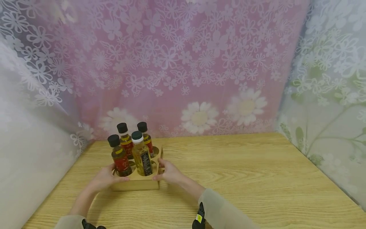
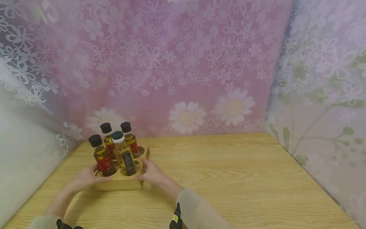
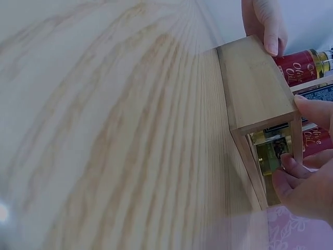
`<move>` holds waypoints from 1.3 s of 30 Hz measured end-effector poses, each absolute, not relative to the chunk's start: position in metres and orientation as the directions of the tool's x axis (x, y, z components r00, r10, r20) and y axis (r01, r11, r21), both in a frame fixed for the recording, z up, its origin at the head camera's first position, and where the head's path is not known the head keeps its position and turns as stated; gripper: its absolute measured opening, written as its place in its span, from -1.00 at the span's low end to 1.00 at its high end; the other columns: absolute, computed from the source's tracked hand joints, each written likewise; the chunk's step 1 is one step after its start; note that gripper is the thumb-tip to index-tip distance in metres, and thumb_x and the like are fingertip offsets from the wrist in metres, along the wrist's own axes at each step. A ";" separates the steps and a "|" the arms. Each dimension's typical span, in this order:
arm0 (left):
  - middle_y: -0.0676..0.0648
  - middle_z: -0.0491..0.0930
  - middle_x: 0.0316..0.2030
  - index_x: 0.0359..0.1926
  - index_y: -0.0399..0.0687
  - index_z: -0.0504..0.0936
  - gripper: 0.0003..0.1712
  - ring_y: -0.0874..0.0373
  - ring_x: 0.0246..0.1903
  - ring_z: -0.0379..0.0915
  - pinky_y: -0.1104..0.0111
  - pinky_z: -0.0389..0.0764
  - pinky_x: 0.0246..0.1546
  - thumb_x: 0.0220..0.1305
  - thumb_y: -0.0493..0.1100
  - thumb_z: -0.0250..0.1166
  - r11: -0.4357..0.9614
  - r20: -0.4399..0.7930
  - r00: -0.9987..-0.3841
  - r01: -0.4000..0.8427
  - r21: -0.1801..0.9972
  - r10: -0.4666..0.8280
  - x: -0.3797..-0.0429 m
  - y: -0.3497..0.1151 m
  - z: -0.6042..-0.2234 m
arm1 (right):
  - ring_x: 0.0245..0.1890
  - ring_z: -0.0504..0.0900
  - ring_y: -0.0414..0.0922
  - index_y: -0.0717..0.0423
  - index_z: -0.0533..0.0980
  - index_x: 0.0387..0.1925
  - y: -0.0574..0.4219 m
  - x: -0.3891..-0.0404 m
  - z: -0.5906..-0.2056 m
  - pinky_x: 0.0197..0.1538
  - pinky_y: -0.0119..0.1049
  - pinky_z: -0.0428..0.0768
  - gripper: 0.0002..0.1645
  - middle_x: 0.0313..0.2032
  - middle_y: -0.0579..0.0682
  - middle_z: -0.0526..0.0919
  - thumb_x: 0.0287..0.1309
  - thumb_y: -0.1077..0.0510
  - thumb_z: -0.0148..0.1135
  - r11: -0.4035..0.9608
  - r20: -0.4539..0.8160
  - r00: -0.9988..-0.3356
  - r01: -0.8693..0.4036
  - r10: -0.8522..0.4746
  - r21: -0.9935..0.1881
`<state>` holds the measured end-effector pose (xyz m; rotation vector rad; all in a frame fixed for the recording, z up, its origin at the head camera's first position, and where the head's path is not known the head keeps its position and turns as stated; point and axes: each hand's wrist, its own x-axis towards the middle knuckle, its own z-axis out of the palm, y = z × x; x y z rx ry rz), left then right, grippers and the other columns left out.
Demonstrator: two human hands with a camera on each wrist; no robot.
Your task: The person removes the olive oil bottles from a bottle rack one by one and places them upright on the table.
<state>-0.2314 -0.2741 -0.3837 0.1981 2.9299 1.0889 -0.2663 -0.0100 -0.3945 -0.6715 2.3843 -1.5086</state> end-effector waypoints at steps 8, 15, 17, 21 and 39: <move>-0.47 0.24 0.20 0.31 -0.50 0.09 0.15 -0.37 0.20 0.13 -0.16 0.23 0.10 -0.04 0.19 0.41 0.739 0.018 -0.991 0.109 0.665 0.130 -0.235 -0.262 -0.385 | 0.20 0.30 0.15 0.36 0.06 0.36 0.008 -0.270 -0.396 0.20 0.05 0.29 0.02 0.21 0.27 0.32 -0.05 0.19 0.40 0.373 0.048 -0.860 -0.269 -0.507 -0.888; -0.43 0.23 0.23 0.33 -0.47 0.10 0.15 -0.34 0.22 0.11 -0.15 0.22 0.11 -0.04 0.20 0.40 0.734 0.007 -0.988 0.117 0.668 0.152 -0.238 -0.245 -0.383 | 0.22 0.27 0.17 0.39 0.03 0.36 0.032 -0.273 -0.396 0.20 0.07 0.28 0.01 0.25 0.29 0.26 -0.02 0.19 0.38 0.357 0.058 -0.849 -0.282 -0.525 -0.890; -0.42 0.22 0.24 0.34 -0.45 0.10 0.16 -0.34 0.23 0.10 -0.16 0.22 0.11 -0.05 0.22 0.40 0.734 0.002 -0.987 0.121 0.669 0.161 -0.239 -0.240 -0.383 | 0.22 0.27 0.17 0.38 0.03 0.36 0.039 -0.273 -0.396 0.20 0.08 0.28 0.01 0.25 0.29 0.26 -0.01 0.18 0.38 0.360 0.059 -0.849 -0.284 -0.524 -0.889; -0.39 0.23 0.25 0.35 -0.39 0.10 0.16 -0.32 0.23 0.11 -0.16 0.22 0.11 -0.06 0.22 0.41 0.730 0.000 -0.982 0.141 0.669 0.190 -0.243 -0.230 -0.384 | 0.20 0.29 0.19 0.36 0.05 0.36 0.055 -0.272 -0.395 0.18 0.08 0.30 0.00 0.22 0.31 0.29 -0.02 0.17 0.38 0.365 0.063 -0.852 -0.289 -0.520 -0.885; -0.32 0.34 0.20 0.33 -0.37 0.18 0.11 -0.22 0.18 0.24 -0.10 0.28 0.09 -0.10 0.16 0.46 0.698 0.020 -0.957 0.226 0.680 0.291 -0.252 -0.187 -0.381 | 0.23 0.23 0.24 0.41 -0.01 0.36 0.110 -0.270 -0.392 0.20 0.05 0.28 0.00 0.30 0.35 0.14 0.01 0.23 0.34 0.331 0.056 -0.852 -0.263 -0.521 -0.906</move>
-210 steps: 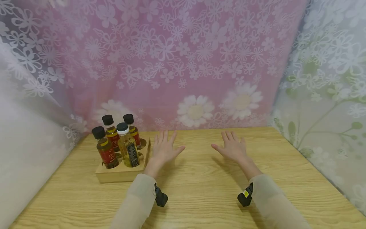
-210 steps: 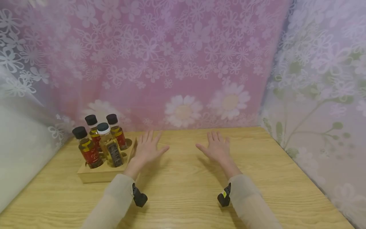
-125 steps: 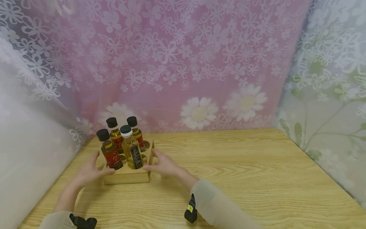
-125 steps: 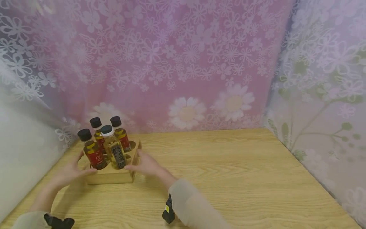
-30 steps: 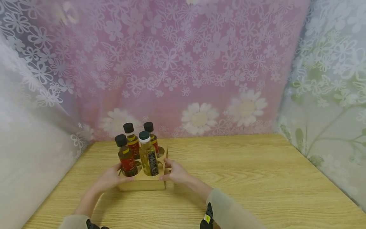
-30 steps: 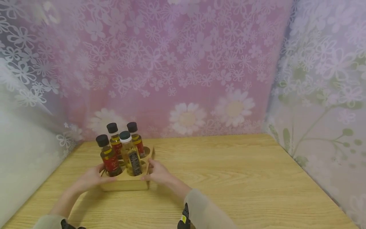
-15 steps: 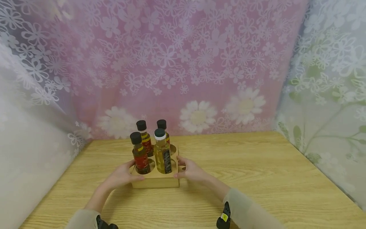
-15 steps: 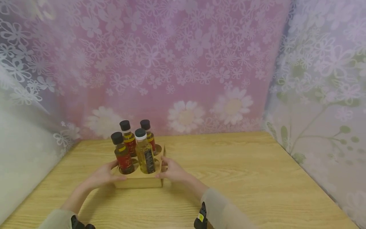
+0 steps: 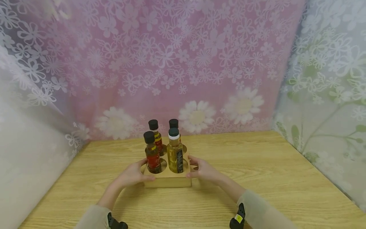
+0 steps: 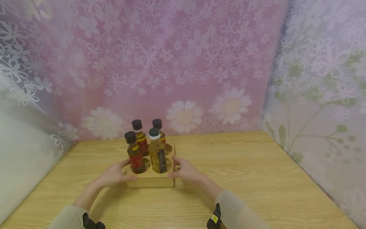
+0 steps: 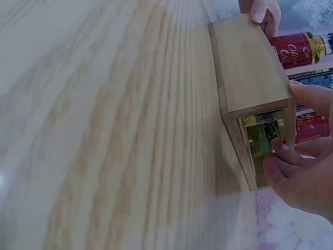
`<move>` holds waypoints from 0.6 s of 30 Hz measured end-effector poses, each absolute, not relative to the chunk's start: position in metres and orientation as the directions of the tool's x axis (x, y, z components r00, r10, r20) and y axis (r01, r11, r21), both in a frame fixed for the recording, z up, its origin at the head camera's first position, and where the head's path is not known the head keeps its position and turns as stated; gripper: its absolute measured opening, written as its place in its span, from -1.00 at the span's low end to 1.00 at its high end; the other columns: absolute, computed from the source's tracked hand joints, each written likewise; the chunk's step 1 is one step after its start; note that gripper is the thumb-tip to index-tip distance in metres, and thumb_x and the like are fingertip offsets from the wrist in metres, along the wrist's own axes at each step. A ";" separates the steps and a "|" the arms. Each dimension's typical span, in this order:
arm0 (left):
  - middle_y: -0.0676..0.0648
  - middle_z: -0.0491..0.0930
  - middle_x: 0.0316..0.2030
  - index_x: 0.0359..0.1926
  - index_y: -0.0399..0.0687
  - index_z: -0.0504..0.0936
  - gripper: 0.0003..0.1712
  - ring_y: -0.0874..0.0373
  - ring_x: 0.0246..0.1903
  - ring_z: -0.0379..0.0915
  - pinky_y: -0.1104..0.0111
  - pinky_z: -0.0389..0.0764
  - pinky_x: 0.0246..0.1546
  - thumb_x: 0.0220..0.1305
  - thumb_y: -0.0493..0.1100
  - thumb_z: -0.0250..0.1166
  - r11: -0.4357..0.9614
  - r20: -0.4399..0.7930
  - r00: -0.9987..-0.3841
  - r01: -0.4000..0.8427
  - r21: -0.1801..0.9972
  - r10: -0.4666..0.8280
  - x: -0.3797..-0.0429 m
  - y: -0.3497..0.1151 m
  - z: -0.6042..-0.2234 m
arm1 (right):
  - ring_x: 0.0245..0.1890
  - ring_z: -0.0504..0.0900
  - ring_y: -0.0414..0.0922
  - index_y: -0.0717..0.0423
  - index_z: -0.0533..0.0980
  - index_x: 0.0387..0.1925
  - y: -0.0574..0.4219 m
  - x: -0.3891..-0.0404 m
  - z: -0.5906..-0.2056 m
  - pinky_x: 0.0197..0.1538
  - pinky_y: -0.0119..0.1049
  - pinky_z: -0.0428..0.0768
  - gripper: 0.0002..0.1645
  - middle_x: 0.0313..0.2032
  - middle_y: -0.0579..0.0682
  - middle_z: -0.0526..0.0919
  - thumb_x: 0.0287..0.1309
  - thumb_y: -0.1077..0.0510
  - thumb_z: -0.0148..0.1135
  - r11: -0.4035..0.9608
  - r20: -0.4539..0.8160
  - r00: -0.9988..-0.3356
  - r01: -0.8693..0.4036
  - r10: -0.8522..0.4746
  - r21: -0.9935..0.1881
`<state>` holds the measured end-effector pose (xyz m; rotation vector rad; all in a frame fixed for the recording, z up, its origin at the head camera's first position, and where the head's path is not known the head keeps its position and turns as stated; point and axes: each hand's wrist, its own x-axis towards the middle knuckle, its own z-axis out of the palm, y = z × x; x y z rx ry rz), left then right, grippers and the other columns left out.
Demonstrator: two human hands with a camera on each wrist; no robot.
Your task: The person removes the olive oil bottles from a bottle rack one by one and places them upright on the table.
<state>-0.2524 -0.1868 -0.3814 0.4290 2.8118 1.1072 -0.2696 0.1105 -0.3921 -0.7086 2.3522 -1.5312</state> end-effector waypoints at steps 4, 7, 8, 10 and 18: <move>-0.30 0.39 0.16 0.33 -0.32 0.20 0.09 -0.20 0.14 0.31 -0.07 0.33 0.07 -0.10 0.16 0.45 0.716 0.031 -0.952 0.251 0.651 0.306 -0.254 -0.179 -0.381 | 0.24 0.21 0.26 0.44 -0.02 0.36 0.121 -0.268 -0.390 0.22 0.06 0.25 0.00 0.30 0.37 0.13 0.01 0.22 0.33 0.348 0.047 -0.856 -0.258 -0.515 -0.901; -0.29 0.39 0.17 0.34 -0.29 0.20 0.09 -0.20 0.16 0.28 -0.06 0.32 0.08 -0.10 0.17 0.45 0.715 0.035 -0.948 0.261 0.648 0.315 -0.256 -0.173 -0.383 | 0.23 0.22 0.27 0.46 -0.03 0.35 0.127 -0.268 -0.389 0.23 0.06 0.24 0.01 0.29 0.40 0.13 0.01 0.22 0.33 0.356 0.047 -0.857 -0.263 -0.513 -0.897; -0.28 0.39 0.17 0.34 -0.29 0.20 0.09 -0.20 0.16 0.28 -0.06 0.32 0.08 -0.10 0.17 0.45 0.712 0.036 -0.948 0.263 0.651 0.316 -0.257 -0.172 -0.383 | 0.23 0.23 0.27 0.47 -0.03 0.35 0.129 -0.268 -0.389 0.23 0.06 0.24 0.01 0.28 0.40 0.15 0.00 0.22 0.33 0.356 0.051 -0.857 -0.267 -0.514 -0.896; -0.27 0.38 0.18 0.34 -0.29 0.19 0.09 -0.19 0.16 0.29 -0.05 0.33 0.08 -0.10 0.17 0.45 0.706 0.041 -0.946 0.268 0.656 0.321 -0.258 -0.170 -0.385 | 0.22 0.24 0.27 0.48 -0.04 0.34 0.133 -0.268 -0.389 0.23 0.06 0.23 0.01 0.27 0.42 0.16 0.01 0.22 0.33 0.352 0.055 -0.853 -0.271 -0.518 -0.896; -0.26 0.41 0.15 0.35 -0.29 0.18 0.09 -0.06 -0.03 0.43 0.01 0.38 0.01 -0.08 0.16 0.45 0.690 0.047 -0.944 0.272 0.671 0.326 -0.260 -0.165 -0.387 | 0.18 0.31 0.22 0.46 -0.01 0.34 0.142 -0.273 -0.389 0.20 0.05 0.29 0.03 0.16 0.38 0.32 0.00 0.14 0.36 0.407 0.053 -0.845 -0.311 -0.532 -0.859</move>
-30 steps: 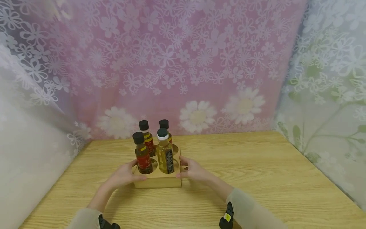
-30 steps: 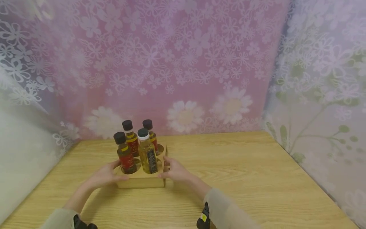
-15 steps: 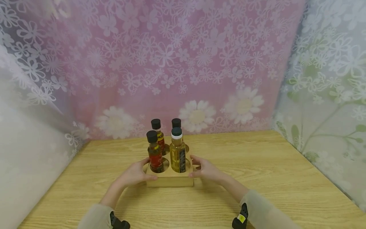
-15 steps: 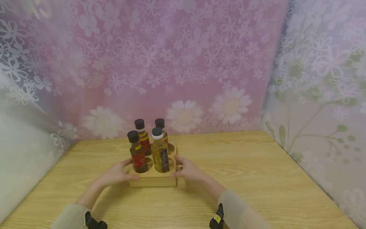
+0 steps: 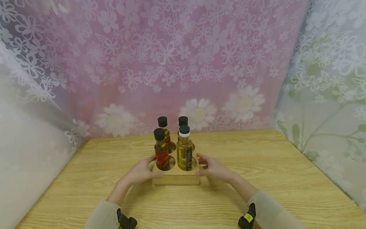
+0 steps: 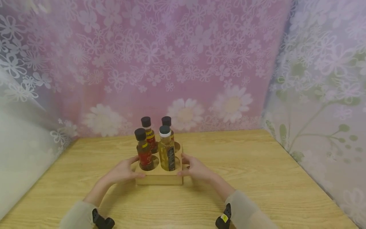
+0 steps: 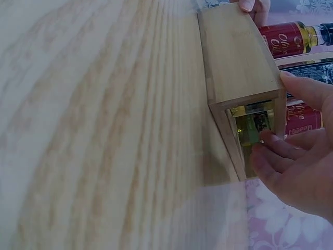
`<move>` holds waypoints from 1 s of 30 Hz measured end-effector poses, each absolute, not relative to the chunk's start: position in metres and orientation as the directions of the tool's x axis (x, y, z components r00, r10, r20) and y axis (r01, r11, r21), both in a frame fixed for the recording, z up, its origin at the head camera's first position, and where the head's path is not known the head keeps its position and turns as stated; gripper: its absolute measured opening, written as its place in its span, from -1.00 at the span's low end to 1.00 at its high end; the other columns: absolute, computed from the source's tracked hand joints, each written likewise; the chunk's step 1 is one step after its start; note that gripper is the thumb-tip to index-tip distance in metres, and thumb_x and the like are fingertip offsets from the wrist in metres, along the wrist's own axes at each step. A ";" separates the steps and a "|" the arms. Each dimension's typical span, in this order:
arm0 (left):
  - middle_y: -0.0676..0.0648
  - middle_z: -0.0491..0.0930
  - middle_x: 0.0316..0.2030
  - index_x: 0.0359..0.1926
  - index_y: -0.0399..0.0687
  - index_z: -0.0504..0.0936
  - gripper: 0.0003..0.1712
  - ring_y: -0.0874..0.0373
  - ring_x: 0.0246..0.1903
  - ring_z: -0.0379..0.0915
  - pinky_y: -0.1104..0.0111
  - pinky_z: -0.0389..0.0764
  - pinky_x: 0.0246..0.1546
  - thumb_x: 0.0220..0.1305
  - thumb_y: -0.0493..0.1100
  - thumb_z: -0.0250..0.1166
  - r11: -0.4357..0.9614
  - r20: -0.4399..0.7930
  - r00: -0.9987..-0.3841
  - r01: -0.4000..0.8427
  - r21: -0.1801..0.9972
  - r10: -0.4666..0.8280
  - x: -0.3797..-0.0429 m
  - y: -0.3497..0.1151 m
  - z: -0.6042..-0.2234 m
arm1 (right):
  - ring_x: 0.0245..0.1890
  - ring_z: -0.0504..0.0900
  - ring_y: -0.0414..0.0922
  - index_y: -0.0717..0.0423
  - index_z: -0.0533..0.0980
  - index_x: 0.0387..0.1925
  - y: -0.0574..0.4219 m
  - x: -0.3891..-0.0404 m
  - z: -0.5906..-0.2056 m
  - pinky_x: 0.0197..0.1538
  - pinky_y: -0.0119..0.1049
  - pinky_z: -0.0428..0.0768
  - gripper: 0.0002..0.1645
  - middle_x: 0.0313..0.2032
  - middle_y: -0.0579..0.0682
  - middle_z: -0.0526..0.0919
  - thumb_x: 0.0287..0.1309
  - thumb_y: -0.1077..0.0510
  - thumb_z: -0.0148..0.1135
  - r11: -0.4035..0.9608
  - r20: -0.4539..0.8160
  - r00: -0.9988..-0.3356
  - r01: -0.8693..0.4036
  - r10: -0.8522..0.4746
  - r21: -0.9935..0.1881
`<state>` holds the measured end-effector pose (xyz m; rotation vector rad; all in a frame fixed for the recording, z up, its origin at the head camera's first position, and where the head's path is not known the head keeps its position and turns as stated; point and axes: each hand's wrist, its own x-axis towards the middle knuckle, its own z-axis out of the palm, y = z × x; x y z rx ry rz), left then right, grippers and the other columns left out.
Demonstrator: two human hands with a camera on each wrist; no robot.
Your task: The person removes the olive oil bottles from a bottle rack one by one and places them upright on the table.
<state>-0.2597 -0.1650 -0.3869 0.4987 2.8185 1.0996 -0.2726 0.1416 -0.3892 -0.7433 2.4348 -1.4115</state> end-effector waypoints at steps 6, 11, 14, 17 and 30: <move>-0.27 0.30 0.24 0.35 -0.29 0.18 0.06 -0.19 0.22 0.20 -0.08 0.25 0.14 -0.06 0.11 0.45 0.644 0.063 -0.942 0.273 0.715 0.330 -0.259 -0.163 -0.388 | 0.17 0.32 0.22 0.48 0.05 0.32 0.145 -0.273 -0.384 0.17 0.06 0.32 0.01 0.15 0.39 0.34 0.00 0.10 0.37 0.468 0.067 -0.844 -0.360 -0.533 -0.807; -0.27 0.26 0.27 0.36 -0.29 0.16 0.07 -0.21 0.25 0.13 -0.11 0.19 0.16 -0.07 0.09 0.46 0.616 0.054 -0.946 0.252 0.746 0.321 -0.259 -0.163 -0.390 | 0.17 0.33 0.23 0.42 0.12 0.31 0.147 -0.275 -0.377 0.11 0.07 0.38 -0.09 0.16 0.38 0.34 0.07 0.08 0.32 0.493 0.122 -0.850 -0.407 -0.513 -0.769; -0.28 0.25 0.28 0.36 -0.29 0.15 0.08 -0.22 0.26 0.10 -0.12 0.16 0.17 -0.07 0.08 0.47 0.603 0.054 -0.948 0.244 0.760 0.315 -0.260 -0.163 -0.391 | 0.16 0.35 0.22 0.37 0.15 0.32 0.146 -0.277 -0.370 0.10 0.05 0.40 -0.14 0.16 0.36 0.36 0.12 0.06 0.29 0.466 0.166 -0.860 -0.413 -0.483 -0.783; -0.26 0.23 0.29 0.37 -0.27 0.15 0.08 -0.21 0.28 0.08 -0.13 0.14 0.18 -0.08 0.08 0.47 0.589 0.053 -0.950 0.234 0.774 0.308 -0.260 -0.163 -0.392 | 0.13 0.38 0.19 0.32 0.19 0.31 0.143 -0.279 -0.365 0.08 0.04 0.42 -0.18 0.14 0.33 0.39 0.14 0.03 0.28 0.440 0.213 -0.867 -0.423 -0.451 -0.792; -0.23 0.20 0.31 0.39 -0.21 0.14 0.09 -0.22 0.30 0.03 -0.16 0.11 0.18 -0.09 0.06 0.48 0.555 0.057 -0.955 0.217 0.803 0.291 -0.260 -0.163 -0.396 | 0.04 0.48 0.04 0.17 0.27 0.30 0.109 -0.275 -0.349 -0.04 -0.12 0.52 -0.16 0.09 0.12 0.48 0.02 -0.01 0.37 0.395 0.250 -0.892 -0.398 -0.376 -0.828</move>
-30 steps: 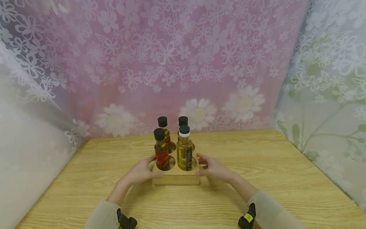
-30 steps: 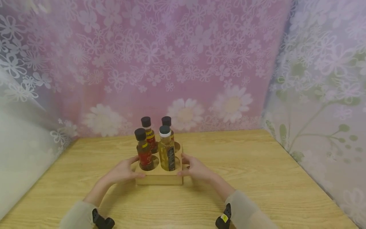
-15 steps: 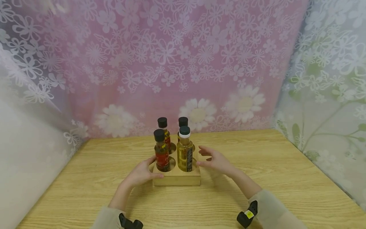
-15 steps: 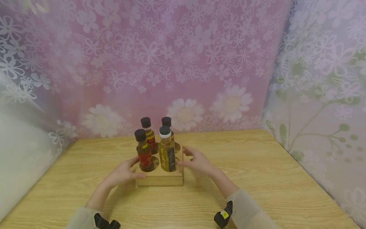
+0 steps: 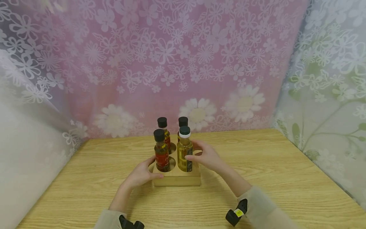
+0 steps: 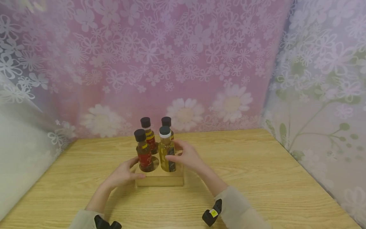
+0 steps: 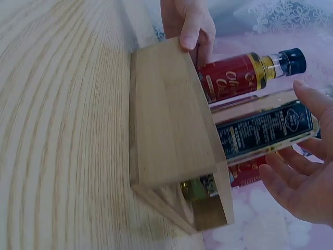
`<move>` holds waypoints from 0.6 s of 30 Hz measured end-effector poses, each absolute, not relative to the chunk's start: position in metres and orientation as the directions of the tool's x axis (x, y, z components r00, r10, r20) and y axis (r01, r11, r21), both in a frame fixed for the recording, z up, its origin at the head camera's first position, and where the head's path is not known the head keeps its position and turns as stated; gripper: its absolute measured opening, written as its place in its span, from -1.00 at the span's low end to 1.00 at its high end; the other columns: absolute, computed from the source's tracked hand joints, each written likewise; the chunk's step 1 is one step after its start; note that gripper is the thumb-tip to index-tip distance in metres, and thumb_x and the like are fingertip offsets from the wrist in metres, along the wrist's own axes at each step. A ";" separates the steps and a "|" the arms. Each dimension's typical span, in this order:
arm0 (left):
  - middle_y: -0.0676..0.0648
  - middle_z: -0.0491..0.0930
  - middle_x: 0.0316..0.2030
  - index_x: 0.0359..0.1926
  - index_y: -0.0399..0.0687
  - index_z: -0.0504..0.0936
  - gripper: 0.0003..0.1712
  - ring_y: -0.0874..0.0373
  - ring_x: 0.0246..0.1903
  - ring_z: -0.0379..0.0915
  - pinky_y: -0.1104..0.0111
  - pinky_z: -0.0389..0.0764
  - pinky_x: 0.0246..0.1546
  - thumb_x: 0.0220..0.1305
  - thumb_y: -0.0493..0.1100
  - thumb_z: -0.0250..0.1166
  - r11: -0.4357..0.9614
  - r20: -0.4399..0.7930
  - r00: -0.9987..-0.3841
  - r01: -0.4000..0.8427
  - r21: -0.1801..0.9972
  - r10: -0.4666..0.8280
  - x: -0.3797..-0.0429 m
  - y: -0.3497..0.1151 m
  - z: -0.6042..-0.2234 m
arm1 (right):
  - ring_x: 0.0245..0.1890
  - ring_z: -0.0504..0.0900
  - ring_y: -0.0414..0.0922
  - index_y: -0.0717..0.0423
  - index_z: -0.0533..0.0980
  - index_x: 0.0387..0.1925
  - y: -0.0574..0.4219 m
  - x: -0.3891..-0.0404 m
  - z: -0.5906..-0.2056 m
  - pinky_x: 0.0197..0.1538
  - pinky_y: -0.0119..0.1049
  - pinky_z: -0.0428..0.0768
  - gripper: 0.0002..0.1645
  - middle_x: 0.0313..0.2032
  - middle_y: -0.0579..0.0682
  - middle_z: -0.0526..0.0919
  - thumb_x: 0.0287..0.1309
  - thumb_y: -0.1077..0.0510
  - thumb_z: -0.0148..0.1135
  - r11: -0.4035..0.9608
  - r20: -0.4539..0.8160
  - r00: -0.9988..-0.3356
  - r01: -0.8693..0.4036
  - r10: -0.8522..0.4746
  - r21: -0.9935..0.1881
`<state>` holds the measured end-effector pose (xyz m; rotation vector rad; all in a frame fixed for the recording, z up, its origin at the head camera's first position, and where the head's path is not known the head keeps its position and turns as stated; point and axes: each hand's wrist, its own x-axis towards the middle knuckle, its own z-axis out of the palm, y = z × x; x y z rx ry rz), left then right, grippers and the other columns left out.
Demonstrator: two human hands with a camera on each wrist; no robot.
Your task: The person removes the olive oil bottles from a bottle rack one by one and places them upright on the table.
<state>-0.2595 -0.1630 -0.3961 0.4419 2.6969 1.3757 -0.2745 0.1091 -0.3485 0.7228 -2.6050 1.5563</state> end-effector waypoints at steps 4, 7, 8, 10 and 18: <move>-0.21 0.21 0.31 0.39 -0.18 0.15 0.09 -0.20 0.30 0.04 -0.14 0.12 0.19 -0.10 0.08 0.48 0.564 0.052 -0.958 0.209 0.799 0.281 -0.260 -0.164 -0.397 | 0.03 0.47 0.03 0.16 0.29 0.28 0.100 -0.275 -0.347 -0.05 -0.10 0.52 -0.12 0.13 0.10 0.45 -0.04 -0.04 0.41 0.453 0.235 -0.923 -0.356 -0.304 -0.817; -0.19 0.21 0.31 0.39 -0.16 0.15 0.10 -0.18 0.30 0.04 -0.13 0.12 0.19 -0.11 0.10 0.48 0.566 0.048 -0.961 0.201 0.799 0.273 -0.259 -0.164 -0.397 | 0.05 0.45 0.04 0.16 0.29 0.28 0.095 -0.275 -0.346 -0.04 -0.06 0.50 -0.10 0.15 0.11 0.44 -0.08 -0.04 0.44 0.488 0.225 -0.937 -0.333 -0.268 -0.807; -0.19 0.20 0.31 0.39 -0.16 0.15 0.10 -0.18 0.30 0.03 -0.12 0.12 0.20 -0.11 0.09 0.49 0.565 0.045 -0.961 0.197 0.801 0.271 -0.259 -0.164 -0.397 | 0.04 0.44 0.04 0.16 0.29 0.28 0.094 -0.274 -0.346 -0.05 -0.05 0.50 -0.09 0.15 0.11 0.44 -0.09 -0.04 0.45 0.496 0.224 -0.938 -0.331 -0.264 -0.803; -0.18 0.19 0.32 0.39 -0.16 0.14 0.11 -0.18 0.31 0.02 -0.12 0.11 0.20 -0.11 0.09 0.49 0.561 0.042 -0.962 0.194 0.805 0.271 -0.259 -0.164 -0.397 | 0.04 0.44 0.04 0.16 0.29 0.29 0.092 -0.273 -0.346 -0.06 -0.05 0.50 -0.08 0.14 0.11 0.44 -0.10 -0.03 0.45 0.508 0.223 -0.942 -0.325 -0.252 -0.798; -0.19 0.18 0.33 0.40 -0.17 0.12 0.11 -0.18 0.31 0.01 -0.12 0.11 0.20 -0.10 0.10 0.48 0.556 0.044 -0.958 0.202 0.806 0.285 -0.260 -0.165 -0.397 | -0.24 0.54 -0.08 0.12 0.35 0.23 0.089 -0.273 -0.348 -0.29 -0.25 0.55 -0.15 -0.02 0.09 0.51 -0.13 0.01 0.48 0.505 0.274 -0.937 -0.349 -0.219 -0.789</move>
